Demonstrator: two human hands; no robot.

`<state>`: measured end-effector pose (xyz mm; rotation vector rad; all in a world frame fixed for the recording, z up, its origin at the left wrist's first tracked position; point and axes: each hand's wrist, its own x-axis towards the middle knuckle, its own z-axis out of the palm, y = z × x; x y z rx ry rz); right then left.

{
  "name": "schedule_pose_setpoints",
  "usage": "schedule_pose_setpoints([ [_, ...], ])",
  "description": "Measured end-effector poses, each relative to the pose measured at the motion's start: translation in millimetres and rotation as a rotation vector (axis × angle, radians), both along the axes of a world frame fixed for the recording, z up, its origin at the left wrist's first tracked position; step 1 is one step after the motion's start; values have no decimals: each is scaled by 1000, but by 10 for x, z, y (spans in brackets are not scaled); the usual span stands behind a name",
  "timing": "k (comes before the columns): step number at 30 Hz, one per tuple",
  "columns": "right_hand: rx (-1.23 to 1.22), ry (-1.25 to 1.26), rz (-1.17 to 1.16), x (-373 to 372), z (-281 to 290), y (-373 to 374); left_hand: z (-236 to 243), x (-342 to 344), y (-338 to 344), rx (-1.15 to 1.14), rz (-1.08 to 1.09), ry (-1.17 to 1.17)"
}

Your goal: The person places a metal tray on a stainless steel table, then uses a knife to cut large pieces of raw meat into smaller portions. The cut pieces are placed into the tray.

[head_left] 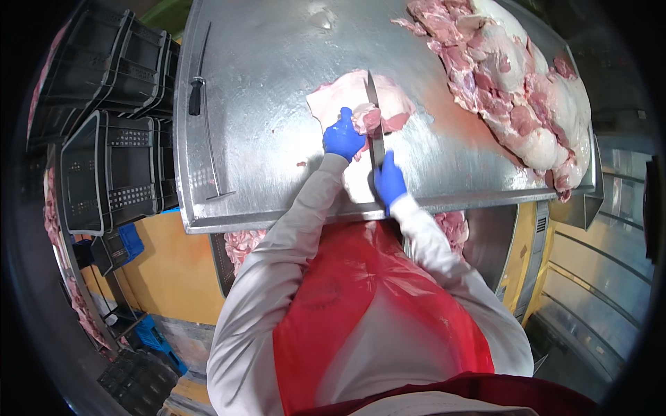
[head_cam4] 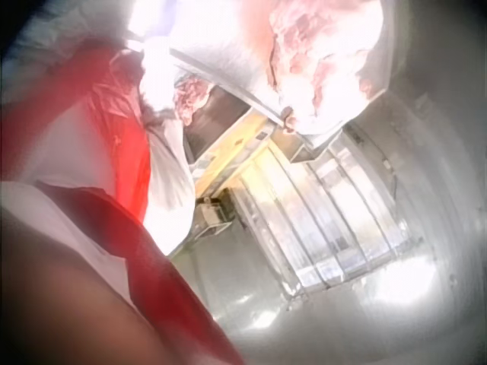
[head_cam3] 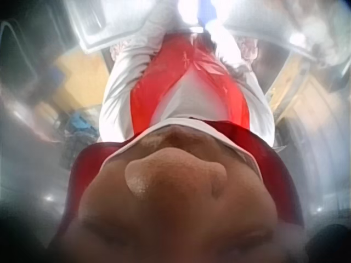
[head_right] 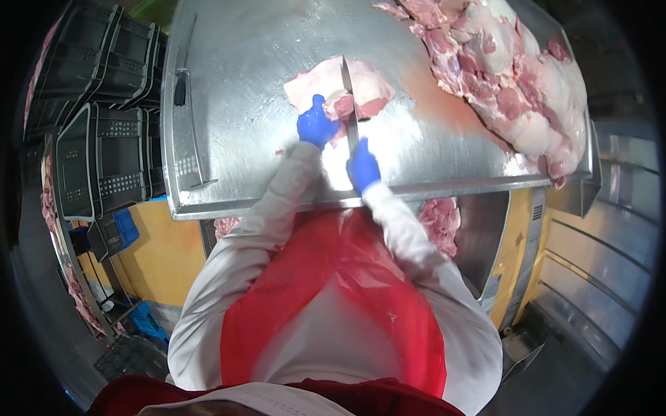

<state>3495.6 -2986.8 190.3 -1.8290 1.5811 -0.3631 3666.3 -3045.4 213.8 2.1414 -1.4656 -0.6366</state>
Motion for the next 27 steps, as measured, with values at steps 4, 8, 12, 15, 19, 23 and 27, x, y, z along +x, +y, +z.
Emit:
schedule_pose_setpoints([
  [4,124,-24,5,-155,61,383,-127,200,-29,-91,56,77],
  [8,-35,-115,46,171,8,-706,-51,141,31,-107,88,278],
  [12,201,-174,61,363,354,-749,-416,411,4,-387,237,675],
  [15,139,-121,121,77,-65,-357,-699,732,-59,-335,255,1031],
  [19,11,50,201,237,-299,-1014,-635,569,33,-213,274,1176],
  [23,154,65,180,403,-38,-1283,-918,558,74,-300,415,1377],
  [27,557,-227,4,321,332,-846,-996,726,81,-362,447,1617],
])
